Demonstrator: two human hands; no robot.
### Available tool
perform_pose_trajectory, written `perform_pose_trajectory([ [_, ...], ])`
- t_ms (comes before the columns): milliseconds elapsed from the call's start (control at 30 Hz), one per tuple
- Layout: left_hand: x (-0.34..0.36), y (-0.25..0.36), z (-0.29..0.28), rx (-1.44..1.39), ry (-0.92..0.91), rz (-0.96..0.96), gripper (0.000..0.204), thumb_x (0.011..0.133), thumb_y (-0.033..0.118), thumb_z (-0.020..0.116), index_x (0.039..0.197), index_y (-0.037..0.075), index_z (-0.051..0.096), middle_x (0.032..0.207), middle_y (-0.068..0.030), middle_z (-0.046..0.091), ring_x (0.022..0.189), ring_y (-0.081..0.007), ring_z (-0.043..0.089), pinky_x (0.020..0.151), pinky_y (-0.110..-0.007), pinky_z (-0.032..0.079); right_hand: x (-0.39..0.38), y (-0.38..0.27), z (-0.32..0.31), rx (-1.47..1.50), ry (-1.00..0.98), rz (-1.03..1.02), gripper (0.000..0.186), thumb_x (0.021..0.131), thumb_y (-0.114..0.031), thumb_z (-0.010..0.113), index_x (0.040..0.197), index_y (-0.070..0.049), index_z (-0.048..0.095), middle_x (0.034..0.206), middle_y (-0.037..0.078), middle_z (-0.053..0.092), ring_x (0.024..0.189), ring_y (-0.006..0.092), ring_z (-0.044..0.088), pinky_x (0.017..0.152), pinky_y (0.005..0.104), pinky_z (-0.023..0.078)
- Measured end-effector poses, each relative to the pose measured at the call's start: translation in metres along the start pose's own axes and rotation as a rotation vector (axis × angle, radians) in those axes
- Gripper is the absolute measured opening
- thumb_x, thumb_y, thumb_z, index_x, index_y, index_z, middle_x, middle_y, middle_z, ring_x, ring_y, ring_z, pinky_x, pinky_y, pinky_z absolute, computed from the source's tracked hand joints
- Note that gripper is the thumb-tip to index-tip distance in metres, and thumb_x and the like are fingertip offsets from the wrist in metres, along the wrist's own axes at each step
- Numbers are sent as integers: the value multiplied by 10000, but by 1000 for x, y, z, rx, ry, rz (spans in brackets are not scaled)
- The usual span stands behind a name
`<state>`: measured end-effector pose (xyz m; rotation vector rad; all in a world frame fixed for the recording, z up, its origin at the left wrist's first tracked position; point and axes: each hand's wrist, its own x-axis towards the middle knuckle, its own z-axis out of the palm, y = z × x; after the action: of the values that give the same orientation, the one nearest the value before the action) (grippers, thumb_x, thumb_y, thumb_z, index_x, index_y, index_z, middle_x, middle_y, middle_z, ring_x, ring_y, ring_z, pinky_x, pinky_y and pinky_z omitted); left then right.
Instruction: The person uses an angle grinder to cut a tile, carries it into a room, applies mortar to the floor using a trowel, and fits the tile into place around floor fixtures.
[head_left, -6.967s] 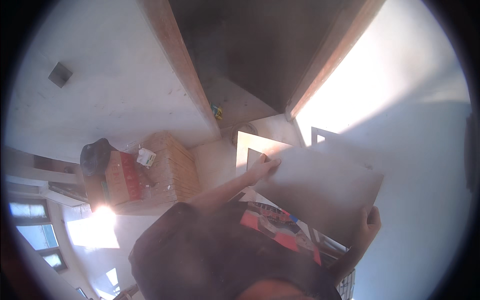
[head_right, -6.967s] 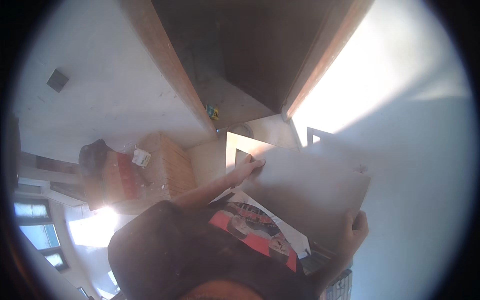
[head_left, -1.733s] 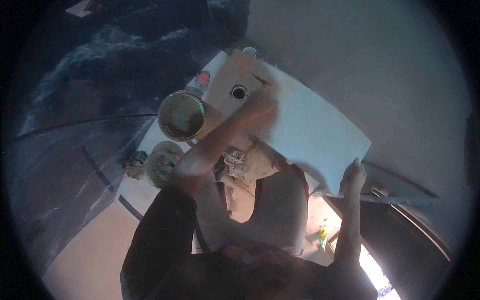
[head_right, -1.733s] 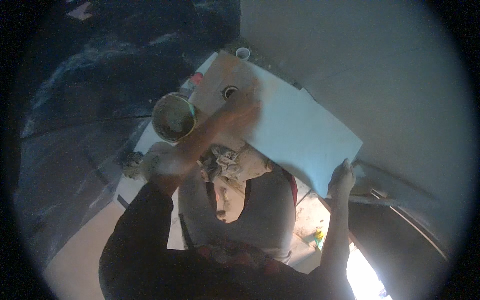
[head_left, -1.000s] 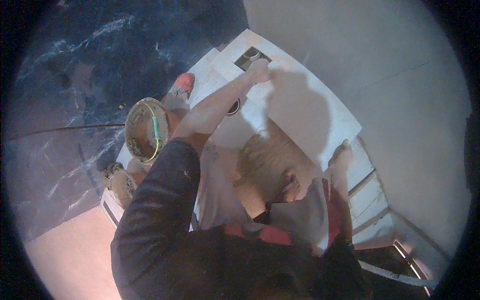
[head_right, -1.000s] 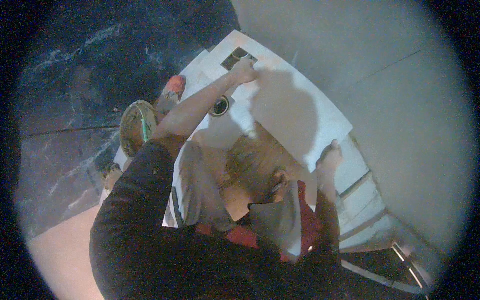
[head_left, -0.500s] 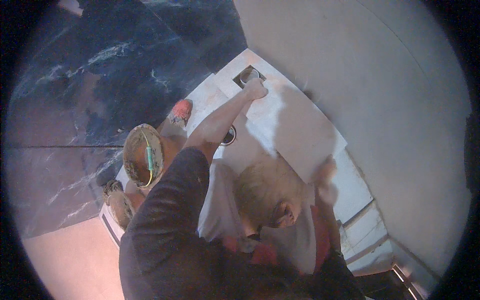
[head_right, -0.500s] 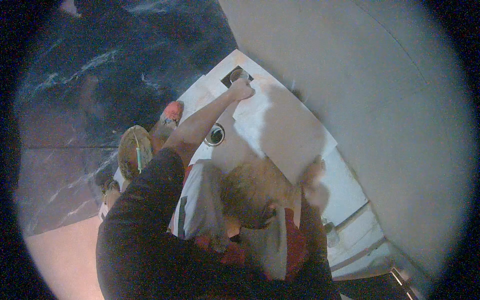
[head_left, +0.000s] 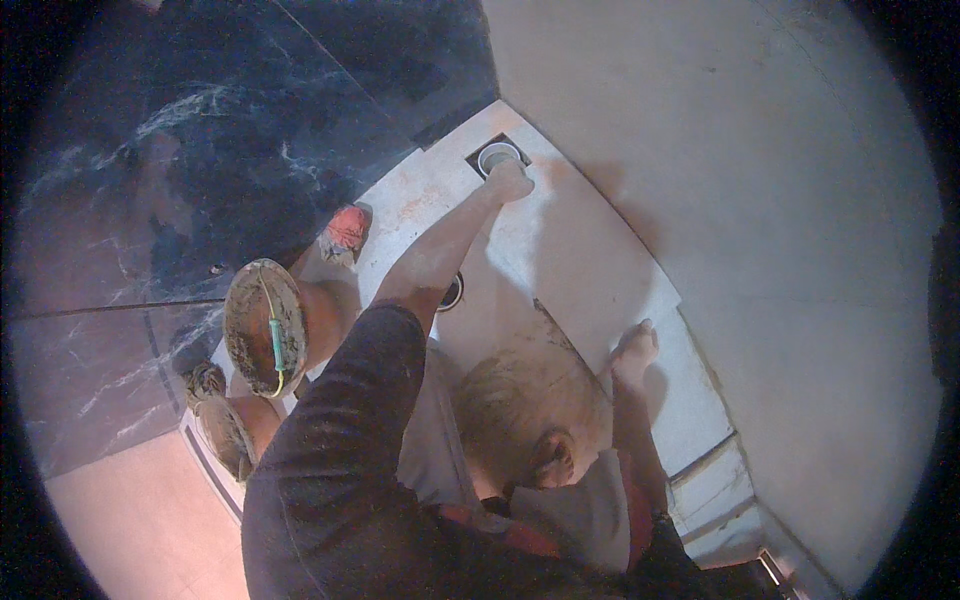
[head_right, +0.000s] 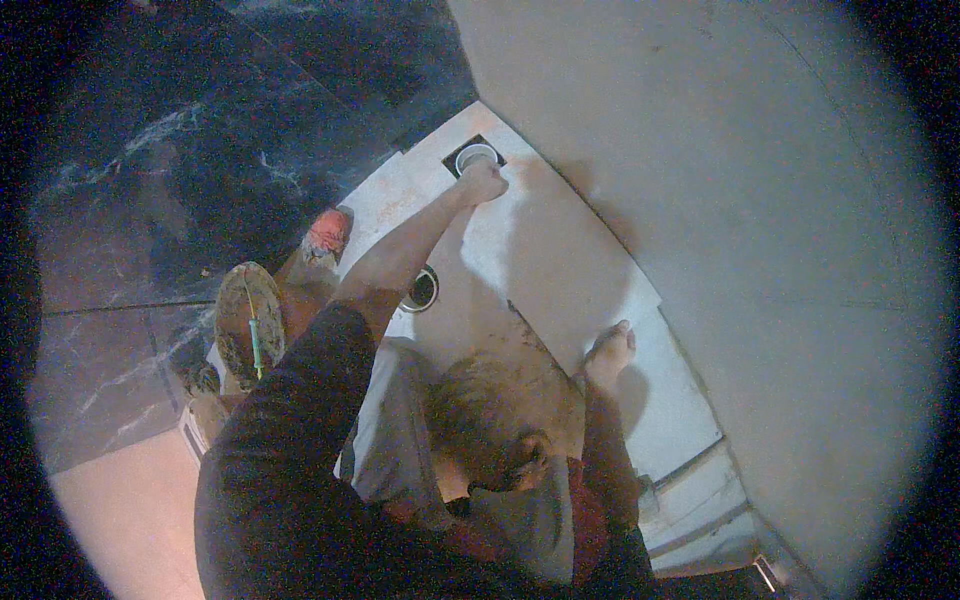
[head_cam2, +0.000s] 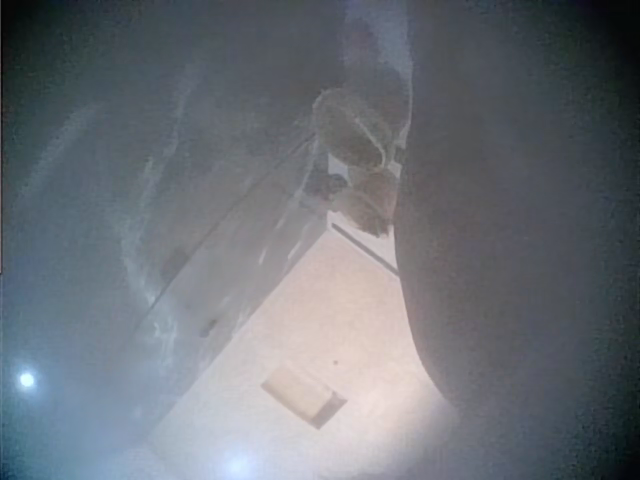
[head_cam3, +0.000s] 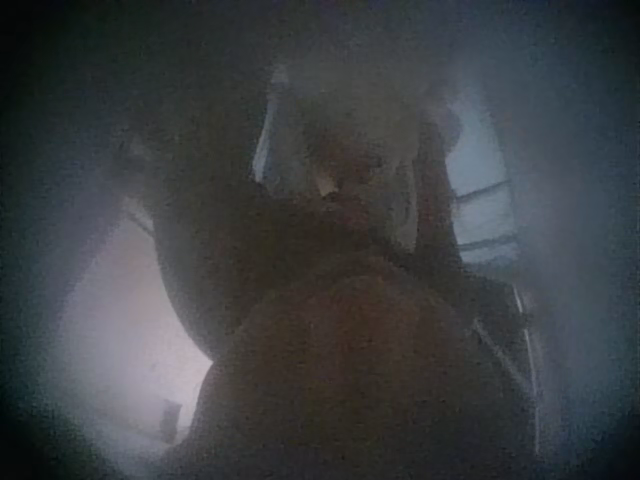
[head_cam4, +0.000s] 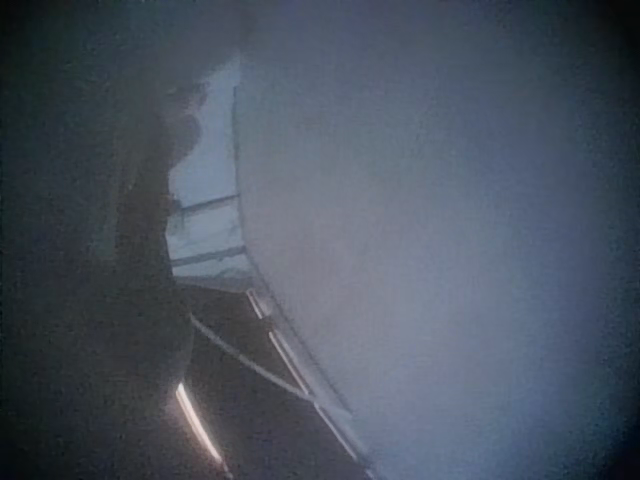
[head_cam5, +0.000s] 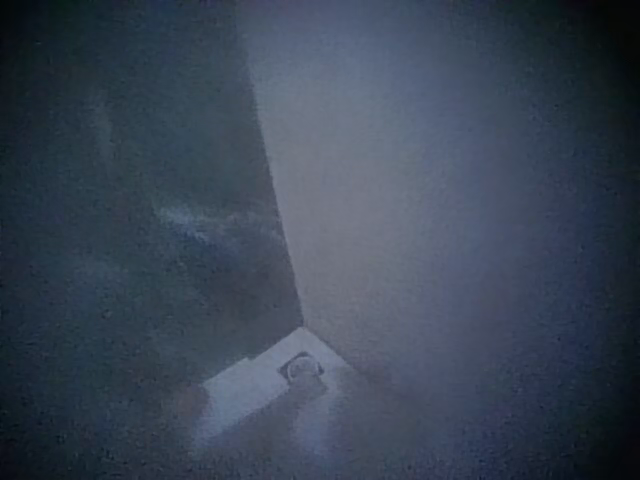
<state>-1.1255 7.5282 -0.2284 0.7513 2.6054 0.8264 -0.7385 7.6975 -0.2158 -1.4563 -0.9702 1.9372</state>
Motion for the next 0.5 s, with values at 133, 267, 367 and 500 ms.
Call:
perform_pose_trajectory([
  [133, 5, 12, 0, 32, -64, -20, 288, 656, 211, 611, 793, -22, 712, 814, -267, 696, 812, -417, 697, 772, -487, 555, 0, 3, 2, -35, 58, 10, 217, 1007, -219, 510, 806, -137, 499, 635, -41, 411, 537, 98, 366, 485, 303, 289],
  [267, 5, -1, 4, 60, 40, -7, 287, 650, 201, 612, 798, -24, 712, 799, -268, 692, 788, -421, 692, 763, -489, 553, -32, -20, 32, -121, 83, 32, 221, 996, -242, 503, 800, -141, 508, 627, -42, 408, 537, 96, 365, 487, 315, 282],
  [367, 8, -1, 7, 9, 102, -20, 259, 641, 185, 618, 773, -19, 708, 804, -263, 692, 787, -413, 691, 752, -479, 551, -29, -17, 35, -94, 69, 16, 225, 986, -242, 499, 785, -142, 505, 627, -40, 407, 534, 98, 359, 488, 317, 278],
  [500, 13, 0, 3, 27, -7, -111, 251, 639, 182, 634, 782, -9, 714, 845, -251, 700, 826, -394, 692, 763, -464, 545, -24, -10, 32, -87, 67, -24, 219, 974, -235, 504, 777, -139, 499, 621, -35, 404, 519, 105, 362, 482, 316, 281],
])
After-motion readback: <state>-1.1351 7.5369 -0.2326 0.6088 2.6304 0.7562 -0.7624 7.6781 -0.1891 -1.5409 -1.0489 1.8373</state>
